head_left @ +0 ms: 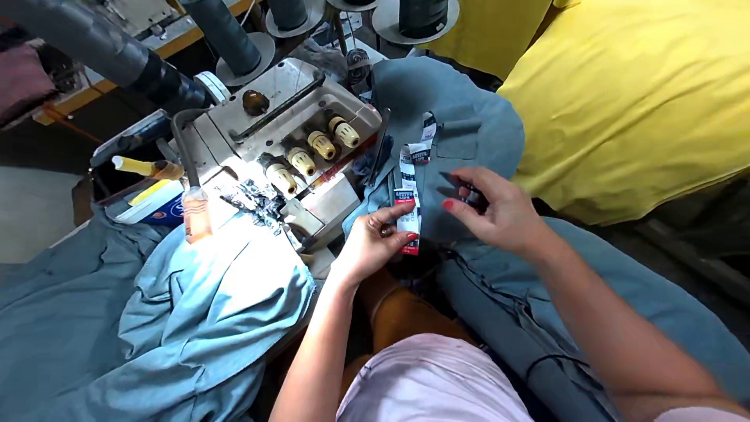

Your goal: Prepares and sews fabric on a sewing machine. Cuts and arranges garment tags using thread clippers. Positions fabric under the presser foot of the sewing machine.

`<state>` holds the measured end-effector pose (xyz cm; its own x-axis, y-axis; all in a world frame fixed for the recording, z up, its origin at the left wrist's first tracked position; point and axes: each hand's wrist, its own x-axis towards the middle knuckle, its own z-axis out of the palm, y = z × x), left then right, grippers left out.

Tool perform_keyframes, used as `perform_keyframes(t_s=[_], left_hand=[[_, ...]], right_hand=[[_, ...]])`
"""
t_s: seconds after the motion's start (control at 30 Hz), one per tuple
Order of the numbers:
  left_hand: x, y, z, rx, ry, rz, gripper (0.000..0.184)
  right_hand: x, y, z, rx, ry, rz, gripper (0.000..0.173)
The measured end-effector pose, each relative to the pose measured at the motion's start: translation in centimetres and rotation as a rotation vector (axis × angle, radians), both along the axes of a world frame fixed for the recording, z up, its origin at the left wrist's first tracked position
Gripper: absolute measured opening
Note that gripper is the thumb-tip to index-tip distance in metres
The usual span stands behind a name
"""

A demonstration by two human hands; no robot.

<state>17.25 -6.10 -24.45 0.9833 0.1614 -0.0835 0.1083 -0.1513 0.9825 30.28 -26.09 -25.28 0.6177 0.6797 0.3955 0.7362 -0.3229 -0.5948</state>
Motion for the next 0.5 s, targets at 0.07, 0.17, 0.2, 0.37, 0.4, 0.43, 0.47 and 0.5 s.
perform_keyframes(t_s=[0.07,0.17,0.2,0.37,0.4,0.43,0.47,0.5], left_hand=[[0.1,0.1,-0.2,-0.034,0.023,0.000,0.050],[0.2,0.2,-0.6,-0.067,0.020,0.003,0.054],[0.2,0.2,-0.8,-0.082,0.014,0.000,0.056],[0.3,0.5,-1.0,-0.115,-0.018,-0.048,0.066],[0.3,0.6,-1.1,-0.107,-0.038,-0.064,0.068],[0.3,0.7,-1.2,-0.106,-0.051,-0.076,0.070],[0.3,0.7,-1.2,-0.109,-0.055,-0.084,0.071],[0.3,0.7,-1.1,-0.113,-0.047,-0.091,0.072]], right_hand=[[-0.8,-0.8,-0.5,-0.037,-0.171,-0.011,0.034],[-1.8,-1.2,-1.8,-0.065,-0.416,-0.034,0.027],[-2.1,-1.2,-2.1,-0.076,-0.473,-0.043,0.027],[-2.9,0.0,-2.6,-0.111,-0.587,-0.061,0.022],[-3.1,0.2,-2.5,-0.116,-0.593,-0.057,0.022],[-3.2,0.4,-2.5,-0.115,-0.598,-0.054,0.021],[-3.2,0.6,-2.4,-0.113,-0.604,-0.051,0.020],[-3.3,0.8,-2.3,-0.111,-0.608,-0.046,0.020]])
